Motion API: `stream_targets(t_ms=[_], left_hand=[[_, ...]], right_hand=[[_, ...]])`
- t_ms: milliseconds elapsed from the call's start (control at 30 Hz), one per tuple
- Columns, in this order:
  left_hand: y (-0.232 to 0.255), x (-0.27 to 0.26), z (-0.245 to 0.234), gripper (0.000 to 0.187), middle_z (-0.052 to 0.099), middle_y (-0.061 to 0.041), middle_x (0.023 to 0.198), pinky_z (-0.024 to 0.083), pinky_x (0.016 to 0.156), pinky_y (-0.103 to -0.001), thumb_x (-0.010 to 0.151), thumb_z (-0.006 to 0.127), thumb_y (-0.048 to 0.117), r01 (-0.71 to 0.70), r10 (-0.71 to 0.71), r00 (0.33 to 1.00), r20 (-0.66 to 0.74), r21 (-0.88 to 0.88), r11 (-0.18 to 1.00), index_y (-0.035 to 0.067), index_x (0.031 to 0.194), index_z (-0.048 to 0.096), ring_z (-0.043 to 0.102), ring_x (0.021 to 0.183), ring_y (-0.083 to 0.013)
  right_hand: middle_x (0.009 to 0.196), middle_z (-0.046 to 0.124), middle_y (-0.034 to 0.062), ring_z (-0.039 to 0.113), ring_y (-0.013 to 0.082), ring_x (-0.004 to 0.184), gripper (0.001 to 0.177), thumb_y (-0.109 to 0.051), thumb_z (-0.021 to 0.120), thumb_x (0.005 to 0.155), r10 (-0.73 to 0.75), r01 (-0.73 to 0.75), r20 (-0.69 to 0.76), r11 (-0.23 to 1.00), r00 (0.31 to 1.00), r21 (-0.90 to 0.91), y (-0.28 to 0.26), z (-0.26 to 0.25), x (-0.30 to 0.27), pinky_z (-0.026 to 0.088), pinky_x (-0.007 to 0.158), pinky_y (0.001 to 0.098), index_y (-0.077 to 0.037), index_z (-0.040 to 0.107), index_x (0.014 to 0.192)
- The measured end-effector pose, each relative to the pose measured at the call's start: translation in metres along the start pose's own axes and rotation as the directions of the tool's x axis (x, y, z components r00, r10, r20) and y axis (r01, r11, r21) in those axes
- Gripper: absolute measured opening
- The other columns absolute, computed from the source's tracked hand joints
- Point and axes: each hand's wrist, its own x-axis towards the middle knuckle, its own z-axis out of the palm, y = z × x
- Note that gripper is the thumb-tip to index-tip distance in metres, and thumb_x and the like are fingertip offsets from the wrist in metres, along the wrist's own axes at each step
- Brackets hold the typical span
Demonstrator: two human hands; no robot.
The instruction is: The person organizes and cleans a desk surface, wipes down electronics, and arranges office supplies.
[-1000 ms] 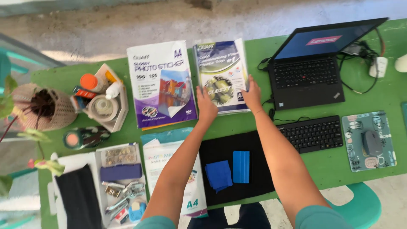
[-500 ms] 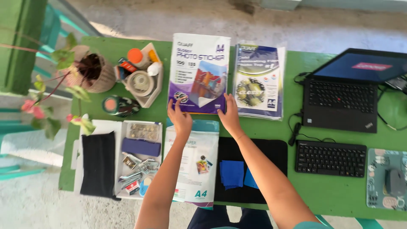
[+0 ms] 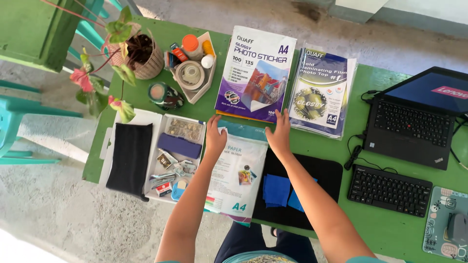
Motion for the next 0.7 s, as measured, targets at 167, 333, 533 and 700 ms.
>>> stream_targets(t_ms=[167, 333, 533, 700], left_hand=[[-0.011, -0.082, -0.022, 0.054, 0.054, -0.016, 0.142, 0.042, 0.115, -0.046, 0.090, 0.063, 0.005, -0.153, 0.147, 0.987, 0.057, 0.119, 0.981, 0.006, 0.143, 0.051, 0.051, 0.135, -0.0375], [0.051, -0.190, -0.047, 0.067, 0.037, -0.015, 0.154, 0.014, 0.118, -0.066, 0.085, 0.070, 0.038, -0.181, 0.029, 0.941, 0.337, 0.429, 0.885, 0.013, 0.143, 0.048, 0.025, 0.148, -0.0385], [0.035, -0.256, -0.047, 0.076, 0.019, -0.011, 0.166, 0.008, 0.115, -0.072, 0.088, 0.065, 0.050, -0.284, 0.038, 0.891, 0.452, 0.489, 0.825, 0.023, 0.154, 0.040, 0.012, 0.152, -0.0431], [0.020, -0.256, -0.040, 0.070, 0.017, -0.008, 0.168, 0.009, 0.114, -0.072, 0.093, 0.060, 0.049, -0.290, 0.046, 0.894, 0.445, 0.497, 0.818, 0.027, 0.156, 0.039, 0.011, 0.153, -0.0438]], right_hand=[[0.169, 0.016, 0.0207, 0.018, 0.0455, 0.153, 0.087, -0.029, 0.082, 0.082, -0.029, 0.053, 0.167, 0.988, 0.986, -0.146, -0.043, -0.022, -0.072, 0.020, 0.120, 0.0637, -0.018, 0.037, 0.156], [0.165, 0.009, 0.0215, 0.013, 0.0527, 0.149, 0.100, -0.038, 0.089, 0.069, -0.112, 0.240, 0.502, 0.950, 0.858, -0.199, -0.072, -0.026, -0.142, 0.022, 0.117, 0.0634, -0.023, 0.036, 0.153], [0.167, 0.009, 0.0167, 0.011, 0.0561, 0.149, 0.105, -0.036, 0.093, 0.065, -0.067, 0.324, 0.631, 0.897, 0.773, -0.301, -0.055, -0.010, -0.166, 0.027, 0.117, 0.0603, -0.028, 0.038, 0.154], [0.167, 0.011, 0.0135, 0.014, 0.0529, 0.150, 0.108, -0.035, 0.094, 0.063, -0.061, 0.316, 0.622, 0.897, 0.781, -0.308, -0.053, -0.007, -0.160, 0.030, 0.117, 0.0572, -0.031, 0.036, 0.155]])
